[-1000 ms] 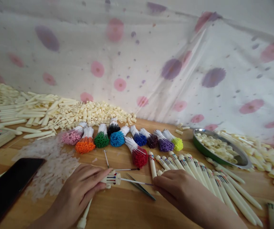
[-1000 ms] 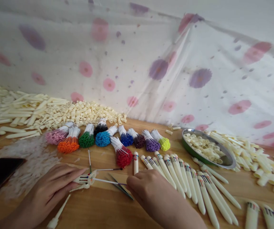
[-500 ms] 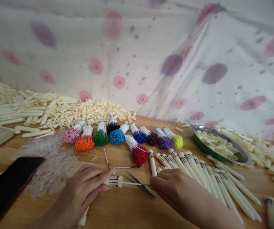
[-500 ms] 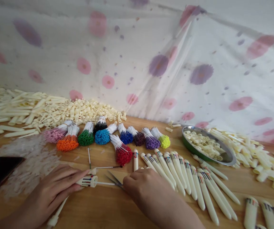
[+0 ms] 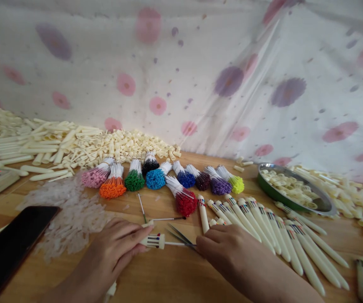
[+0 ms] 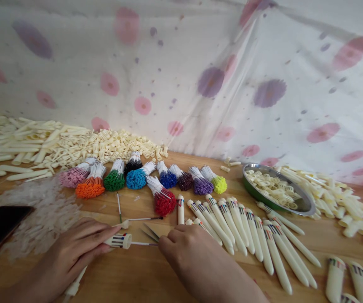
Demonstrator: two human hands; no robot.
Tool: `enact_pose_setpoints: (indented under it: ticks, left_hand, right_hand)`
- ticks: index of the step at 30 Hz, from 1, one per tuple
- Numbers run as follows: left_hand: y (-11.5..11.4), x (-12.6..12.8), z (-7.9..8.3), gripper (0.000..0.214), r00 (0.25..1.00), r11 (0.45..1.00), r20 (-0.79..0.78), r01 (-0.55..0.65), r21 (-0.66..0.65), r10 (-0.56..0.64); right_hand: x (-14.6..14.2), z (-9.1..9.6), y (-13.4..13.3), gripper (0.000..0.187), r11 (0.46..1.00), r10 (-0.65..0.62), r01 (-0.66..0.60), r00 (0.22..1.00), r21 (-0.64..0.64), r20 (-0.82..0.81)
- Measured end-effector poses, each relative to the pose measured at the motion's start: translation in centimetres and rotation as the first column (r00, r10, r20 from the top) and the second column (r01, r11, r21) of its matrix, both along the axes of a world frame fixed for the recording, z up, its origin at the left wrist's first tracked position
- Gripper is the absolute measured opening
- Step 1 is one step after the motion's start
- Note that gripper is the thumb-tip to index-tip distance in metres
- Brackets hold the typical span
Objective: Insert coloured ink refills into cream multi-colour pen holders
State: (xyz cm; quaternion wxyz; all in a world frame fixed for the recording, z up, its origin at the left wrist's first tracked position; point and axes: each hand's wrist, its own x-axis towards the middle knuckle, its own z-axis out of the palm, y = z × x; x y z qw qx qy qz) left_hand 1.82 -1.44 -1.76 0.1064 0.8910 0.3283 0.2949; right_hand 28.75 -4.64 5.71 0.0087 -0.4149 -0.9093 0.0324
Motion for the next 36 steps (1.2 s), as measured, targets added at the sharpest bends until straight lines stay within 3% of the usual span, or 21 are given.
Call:
enact_pose_setpoints:
  ticks: [12,28,36]
  left_hand:
    - [0.13,0.18,0.41,0.031,1.000,0.999,-0.029,-0.004,0.050,0.006]
    - [-0.23,0.25,0.09,0.031,1.000,0.999,0.011,-0.024,-0.045,0.025]
    - [-0.17,0.54,0.76,0.028,1.000,0.998,-0.008,-0.014,0.068,0.014]
  right_hand:
    - [-0.33,0.18,-0.28,0.018,0.997,0.038,-0.036,0.999,0.070,-0.025]
    - [-0.33,0.37,-0.37,0.017,0.995,0.048,-0.045,0.999,0.092,-0.023]
    - [-0.66,0.37,-0.63,0.015,0.983,0.103,-0.091,0.992,0.158,-0.071]
